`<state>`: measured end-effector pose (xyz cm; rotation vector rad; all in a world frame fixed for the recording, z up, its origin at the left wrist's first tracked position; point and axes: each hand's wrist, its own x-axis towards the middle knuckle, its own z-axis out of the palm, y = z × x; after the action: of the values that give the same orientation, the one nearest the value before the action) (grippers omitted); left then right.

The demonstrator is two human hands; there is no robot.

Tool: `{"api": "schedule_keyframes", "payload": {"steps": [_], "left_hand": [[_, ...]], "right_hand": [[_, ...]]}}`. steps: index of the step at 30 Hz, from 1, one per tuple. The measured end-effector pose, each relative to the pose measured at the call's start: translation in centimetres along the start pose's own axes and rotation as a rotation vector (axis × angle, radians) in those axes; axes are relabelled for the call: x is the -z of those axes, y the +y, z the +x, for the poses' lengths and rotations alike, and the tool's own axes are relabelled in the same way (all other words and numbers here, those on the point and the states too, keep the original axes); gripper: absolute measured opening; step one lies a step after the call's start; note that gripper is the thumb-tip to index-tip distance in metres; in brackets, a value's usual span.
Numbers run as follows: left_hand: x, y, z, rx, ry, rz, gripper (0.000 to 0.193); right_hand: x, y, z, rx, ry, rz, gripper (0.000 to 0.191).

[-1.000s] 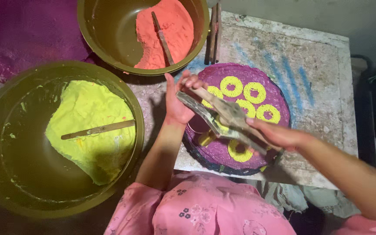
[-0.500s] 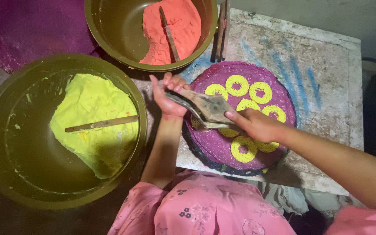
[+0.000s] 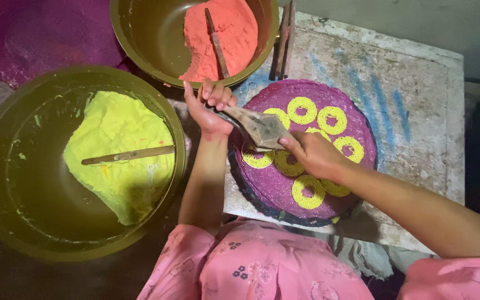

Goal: The person uses a wooden press to form yellow dough rings onto a purple surface, then fills the centers with pink dough. They repeat the process to create multiple layered dough shapes.

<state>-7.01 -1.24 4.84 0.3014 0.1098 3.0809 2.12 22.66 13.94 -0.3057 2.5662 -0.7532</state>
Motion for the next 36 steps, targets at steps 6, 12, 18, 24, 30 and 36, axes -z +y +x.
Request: {"api": "schedule_keyframes", "payload": {"steps": [6,12,18,24,30,36], "left_hand": [[1.6,-0.8,-2.3,-0.003,0.06,-0.039,0.052],[3.1,-3.1,-6.3,0.151,0.091,0.585,0.052],[0.9,-2.0,-11.9,0.127,-0.312,2.066,0.109],[-1.0,-2.1,-12.5,-0.003,-0.328,2.185,0.109],[0.5,0.1,-16.3,-0.287,-0.079,2.026,0.104],[1.9,2.9,-21.3,-0.101,0.068,2.159,0.096]], "right_hand": [[-1.4,2.1,-0.3,-0.011,-0.084,-0.008,0.062],[1.1,8.2,-5.0,-0.105,-0.104,0.324,0.061],[-1.2,15.9,-12.8,-0.108,0.382,0.931,0.07],[-5.8,22.9,-17.3,-0.37,0.972,0.665,0.07],[-6.2,26.3,-18.3,-0.772,0.922,-0.285,0.072],[-5.0,24.9,-16.7,-0.927,0.756,-0.247,0.077]]}}
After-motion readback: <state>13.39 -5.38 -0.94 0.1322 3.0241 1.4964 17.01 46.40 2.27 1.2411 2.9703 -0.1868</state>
